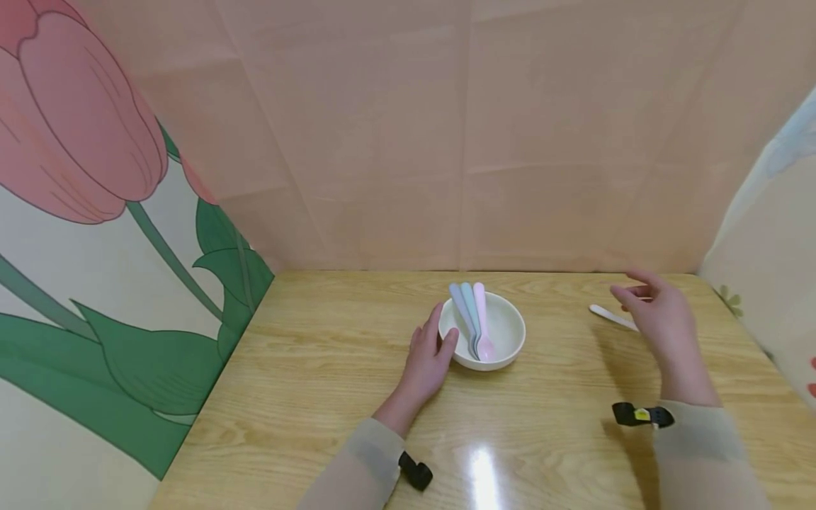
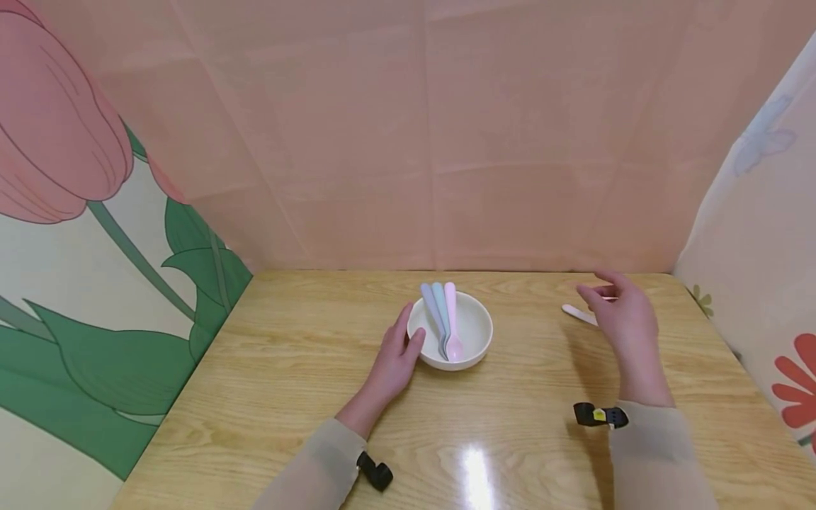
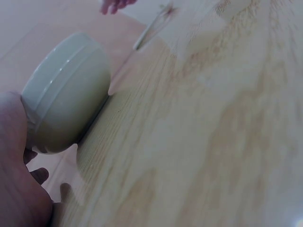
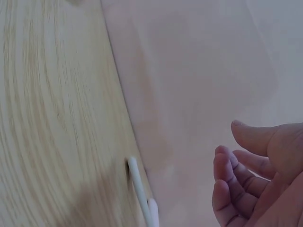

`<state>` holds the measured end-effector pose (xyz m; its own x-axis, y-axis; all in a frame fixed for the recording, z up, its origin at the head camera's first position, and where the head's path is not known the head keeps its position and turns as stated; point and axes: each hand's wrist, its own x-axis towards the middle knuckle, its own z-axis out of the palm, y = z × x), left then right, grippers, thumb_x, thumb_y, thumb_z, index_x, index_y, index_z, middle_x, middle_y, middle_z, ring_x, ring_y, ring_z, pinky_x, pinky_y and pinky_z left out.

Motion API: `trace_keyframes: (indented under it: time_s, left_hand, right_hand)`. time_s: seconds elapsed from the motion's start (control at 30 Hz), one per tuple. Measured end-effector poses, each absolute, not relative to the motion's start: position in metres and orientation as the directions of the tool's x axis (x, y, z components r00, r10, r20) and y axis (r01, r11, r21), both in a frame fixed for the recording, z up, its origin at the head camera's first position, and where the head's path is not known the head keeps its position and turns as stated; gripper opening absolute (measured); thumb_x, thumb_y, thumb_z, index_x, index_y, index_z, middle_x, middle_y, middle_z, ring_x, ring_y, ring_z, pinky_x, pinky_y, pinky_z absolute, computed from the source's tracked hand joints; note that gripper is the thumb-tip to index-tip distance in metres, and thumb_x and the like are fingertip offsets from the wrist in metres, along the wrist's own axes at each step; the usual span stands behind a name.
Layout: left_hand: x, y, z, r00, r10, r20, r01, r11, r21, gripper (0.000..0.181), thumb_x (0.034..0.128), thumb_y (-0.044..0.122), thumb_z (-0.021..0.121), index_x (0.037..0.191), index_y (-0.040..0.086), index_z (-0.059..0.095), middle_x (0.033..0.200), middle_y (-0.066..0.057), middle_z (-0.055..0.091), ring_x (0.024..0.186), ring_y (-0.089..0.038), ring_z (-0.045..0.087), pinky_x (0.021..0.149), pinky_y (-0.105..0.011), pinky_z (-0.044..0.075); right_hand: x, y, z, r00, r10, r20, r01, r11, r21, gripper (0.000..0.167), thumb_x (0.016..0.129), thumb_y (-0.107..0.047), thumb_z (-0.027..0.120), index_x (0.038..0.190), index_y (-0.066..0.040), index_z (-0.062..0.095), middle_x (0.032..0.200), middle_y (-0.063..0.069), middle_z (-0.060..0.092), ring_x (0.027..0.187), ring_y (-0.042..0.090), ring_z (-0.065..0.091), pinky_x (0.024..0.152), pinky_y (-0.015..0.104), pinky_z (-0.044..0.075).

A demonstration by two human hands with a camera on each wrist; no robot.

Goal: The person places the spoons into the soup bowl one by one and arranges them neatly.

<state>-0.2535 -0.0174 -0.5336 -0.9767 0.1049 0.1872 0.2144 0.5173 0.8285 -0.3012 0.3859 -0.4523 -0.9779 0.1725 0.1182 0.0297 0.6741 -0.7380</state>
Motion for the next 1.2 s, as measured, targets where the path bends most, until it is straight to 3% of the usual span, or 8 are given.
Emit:
trace_keyframes:
  time_s: [0.17,0.3,0.57,0.73,0.97,1.03,1.1,1.2]
  left_hand:
    - [-0.254,-0.017,-0.535,-0.975,0.107,0.196,0.223,0.518,0.826,0.072,0.1174,0.056,0.042,0.178,0.023,0.022,0.177,-0.005,0.038,0.162,-0.028,0.036,0.136,-0.053,0.009]
    - [-0.255,-0.017,-0.535,-0.975,0.107,0.197,0.223,0.518,0.826,0.072,0.1178,0.054,0.042,0.178,0.021,0.022,0.177,-0.005,0.038,0.161,-0.028,0.036,0.136,-0.053,0.009]
    - [-0.254,-0.017,-0.534,-0.977,0.106,0.187,0.215,0.511,0.832,0.073,0.1175,0.055,0.042,0.178,0.02,0.022,0.177,-0.006,0.038,0.162,-0.029,0.036,0.136,-0.053,0.008]
    - [-0.255,-0.017,-0.535,-0.978,0.104,0.18,0.208,0.512,0.833,0.071,0.1173,0.056,0.041,0.178,0.025,0.021,0.177,-0.003,0.037,0.162,-0.027,0.036,0.136,-0.053,0.008]
    - [-0.256,-0.017,-0.536,-0.973,0.113,0.199,0.229,0.51,0.829,0.07,0.1179,0.054,0.042,0.178,0.023,0.022,0.177,-0.005,0.037,0.162,-0.028,0.036,0.136,-0.055,0.008]
    - [-0.256,-0.017,-0.536,-0.974,0.112,0.198,0.228,0.514,0.827,0.071,0.1179,0.054,0.042,0.178,0.023,0.022,0.177,-0.004,0.037,0.162,-0.028,0.036,0.136,-0.054,0.007]
    - [-0.257,-0.017,-0.535,-0.974,0.111,0.198,0.227,0.515,0.826,0.071,0.1178,0.054,0.042,0.178,0.023,0.022,0.177,-0.004,0.037,0.162,-0.027,0.035,0.136,-0.054,0.008]
    - [-0.256,-0.017,-0.535,-0.975,0.108,0.194,0.221,0.514,0.829,0.071,0.1177,0.054,0.042,0.178,0.024,0.022,0.177,-0.004,0.037,0.162,-0.027,0.035,0.136,-0.053,0.008]
  right_hand:
    - [-0.299,0.397,-0.455,-0.976,0.209,0.065,0.094,0.669,-0.737,0.081,0.111,-0.059,0.057,0.17,-0.007,0.041,0.144,0.03,0.062,0.107,0.029,0.064,0.073,0.03,0.047]
    - [-0.298,0.403,-0.458,-0.975,0.214,0.05,0.104,0.652,-0.751,0.08,0.112,-0.056,0.057,0.17,-0.003,0.04,0.15,0.036,0.055,0.129,0.052,0.055,0.077,0.034,0.044]
    - [-0.3,0.412,-0.466,-0.974,0.224,0.043,0.117,0.649,-0.751,0.085,0.11,-0.059,0.058,0.168,0.0,0.041,0.149,0.037,0.054,0.133,0.054,0.051,0.079,0.034,0.042]
    - [-0.299,0.419,-0.47,-0.97,0.241,0.026,0.139,0.641,-0.755,0.081,0.111,-0.056,0.058,0.167,0.0,0.042,0.149,0.036,0.055,0.13,0.051,0.052,0.077,0.03,0.041]
    - [-0.298,0.435,-0.477,-0.962,0.274,0.011,0.176,0.645,-0.744,0.077,0.112,-0.052,0.057,0.168,-0.001,0.041,0.153,0.034,0.056,0.131,0.05,0.053,0.077,0.03,0.04]
    - [-0.298,0.44,-0.479,-0.958,0.284,0.033,0.171,0.663,-0.729,0.075,0.112,-0.051,0.059,0.166,-0.001,0.044,0.135,0.018,0.071,0.119,0.038,0.061,0.076,0.029,0.041]
    - [-0.298,0.445,-0.482,-0.956,0.289,0.051,0.163,0.667,-0.727,0.074,0.111,-0.05,0.061,0.164,0.0,0.047,0.109,-0.011,0.075,0.103,0.015,0.062,0.075,0.027,0.042]
    - [-0.297,0.452,-0.485,-0.958,0.28,0.064,0.145,0.664,-0.733,0.073,0.11,-0.047,0.066,0.161,0.003,0.051,0.09,-0.044,0.049,0.09,-0.011,0.047,0.072,0.022,0.044]
